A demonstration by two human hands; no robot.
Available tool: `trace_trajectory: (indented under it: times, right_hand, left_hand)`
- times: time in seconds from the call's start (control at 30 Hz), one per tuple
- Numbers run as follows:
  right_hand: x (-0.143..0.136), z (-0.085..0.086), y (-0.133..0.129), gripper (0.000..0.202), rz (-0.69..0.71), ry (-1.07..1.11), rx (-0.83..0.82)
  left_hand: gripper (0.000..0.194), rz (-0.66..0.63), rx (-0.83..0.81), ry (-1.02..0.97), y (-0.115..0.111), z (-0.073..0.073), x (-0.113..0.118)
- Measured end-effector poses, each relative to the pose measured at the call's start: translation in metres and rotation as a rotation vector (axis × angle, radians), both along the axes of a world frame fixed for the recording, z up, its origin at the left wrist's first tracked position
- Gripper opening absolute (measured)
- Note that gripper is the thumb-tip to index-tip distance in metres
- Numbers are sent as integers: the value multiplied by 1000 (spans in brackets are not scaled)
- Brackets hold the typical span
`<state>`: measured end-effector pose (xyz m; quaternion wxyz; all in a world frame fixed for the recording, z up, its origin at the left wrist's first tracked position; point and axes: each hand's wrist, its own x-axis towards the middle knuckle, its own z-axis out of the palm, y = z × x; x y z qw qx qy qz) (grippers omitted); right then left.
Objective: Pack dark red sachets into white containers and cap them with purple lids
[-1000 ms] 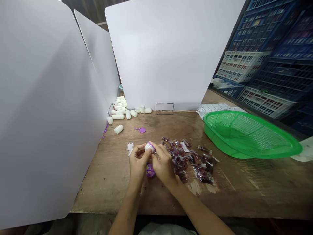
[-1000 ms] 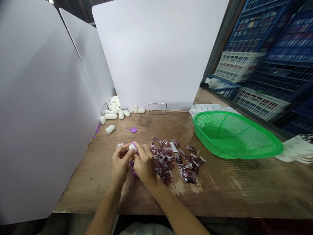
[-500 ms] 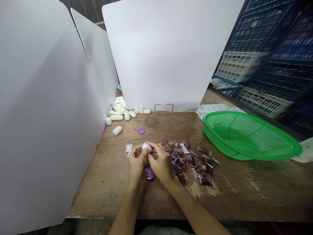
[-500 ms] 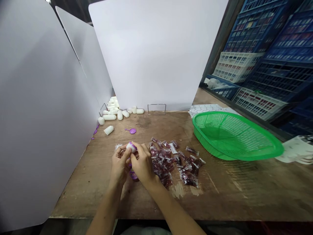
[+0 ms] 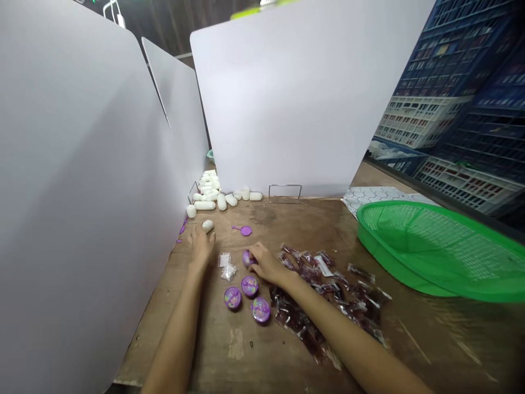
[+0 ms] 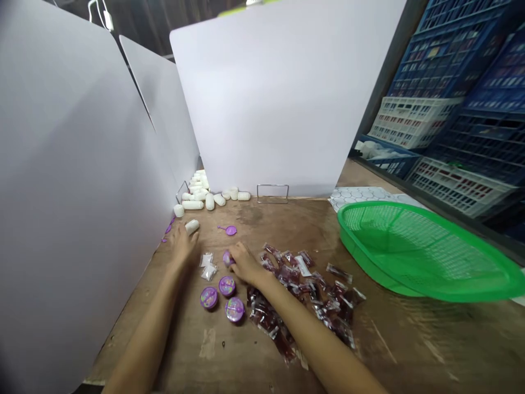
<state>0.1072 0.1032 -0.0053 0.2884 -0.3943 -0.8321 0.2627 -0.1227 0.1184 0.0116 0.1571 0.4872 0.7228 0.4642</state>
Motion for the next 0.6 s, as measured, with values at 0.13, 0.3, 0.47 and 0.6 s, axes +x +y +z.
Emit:
trace_trajectory:
  times: [0.13, 0.3, 0.47, 0.6]
  right_hand:
    - [1, 9, -5, 13, 78, 71, -2]
    - [-39, 18, 46, 26, -110, 337, -158]
    - [-79, 25, 95, 22, -83, 378, -225]
    - [-64, 29, 112, 22, -194, 423, -260]
  left_hand:
    - [40, -132, 26, -4, 35, -3, -21]
    - [44, -393, 108, -49, 32, -11, -2]
    - [42, -420, 158, -75, 17, -10, 5]
    - [40, -239, 161, -80, 21, -13, -21]
